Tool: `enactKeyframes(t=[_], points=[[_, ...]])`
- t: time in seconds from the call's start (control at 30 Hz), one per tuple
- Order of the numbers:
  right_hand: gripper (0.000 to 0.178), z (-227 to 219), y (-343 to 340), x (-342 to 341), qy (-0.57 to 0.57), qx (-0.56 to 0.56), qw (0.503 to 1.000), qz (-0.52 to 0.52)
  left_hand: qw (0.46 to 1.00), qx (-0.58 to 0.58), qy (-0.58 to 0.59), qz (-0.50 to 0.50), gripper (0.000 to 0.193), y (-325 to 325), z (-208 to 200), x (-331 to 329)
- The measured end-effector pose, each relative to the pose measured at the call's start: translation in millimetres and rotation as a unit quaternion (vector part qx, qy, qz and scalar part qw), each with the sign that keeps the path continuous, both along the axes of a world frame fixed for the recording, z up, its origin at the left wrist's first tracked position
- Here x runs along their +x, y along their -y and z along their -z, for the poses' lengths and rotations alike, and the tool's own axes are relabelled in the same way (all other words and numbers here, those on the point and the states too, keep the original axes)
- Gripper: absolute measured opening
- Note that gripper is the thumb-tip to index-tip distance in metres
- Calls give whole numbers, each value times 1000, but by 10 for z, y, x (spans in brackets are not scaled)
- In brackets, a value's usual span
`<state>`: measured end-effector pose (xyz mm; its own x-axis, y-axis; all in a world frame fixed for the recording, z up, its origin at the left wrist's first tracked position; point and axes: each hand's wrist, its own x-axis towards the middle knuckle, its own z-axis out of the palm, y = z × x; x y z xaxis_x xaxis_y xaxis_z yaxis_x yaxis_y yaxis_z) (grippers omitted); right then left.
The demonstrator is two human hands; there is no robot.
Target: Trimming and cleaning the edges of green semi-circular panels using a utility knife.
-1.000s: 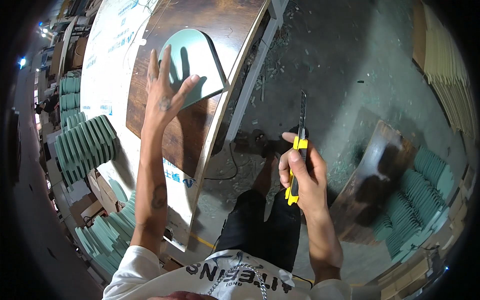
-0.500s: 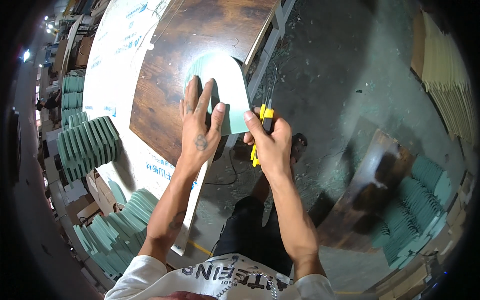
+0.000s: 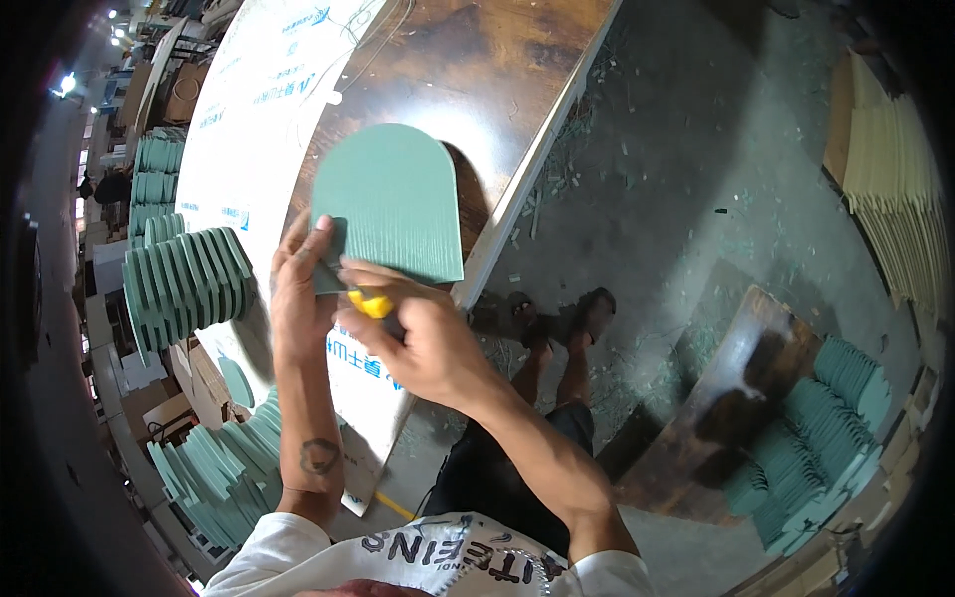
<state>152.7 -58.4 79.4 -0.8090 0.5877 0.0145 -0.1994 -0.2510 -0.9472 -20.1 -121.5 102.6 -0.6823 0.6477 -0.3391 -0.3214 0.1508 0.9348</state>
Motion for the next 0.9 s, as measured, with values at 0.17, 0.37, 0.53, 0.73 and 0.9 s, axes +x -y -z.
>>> enactKeyframes(t=[0.17,0.37,0.53,0.73,0.9], points=[[65,340,-48,629,47,-280,945,166,994,-76,-36,-65,42,-138,507,-50],[44,426,-269,1224,167,-284,904,271,939,-263,-211,-68,50,-355,563,58],[35,263,-339,1059,170,-143,957,187,858,-264,-438,-36,54,-399,736,169],[45,412,-141,736,299,322,877,197,736,-214,-639,69,64,-737,917,-155],[41,482,52,705,372,433,800,186,718,-266,-635,104,54,-820,1042,-117]])
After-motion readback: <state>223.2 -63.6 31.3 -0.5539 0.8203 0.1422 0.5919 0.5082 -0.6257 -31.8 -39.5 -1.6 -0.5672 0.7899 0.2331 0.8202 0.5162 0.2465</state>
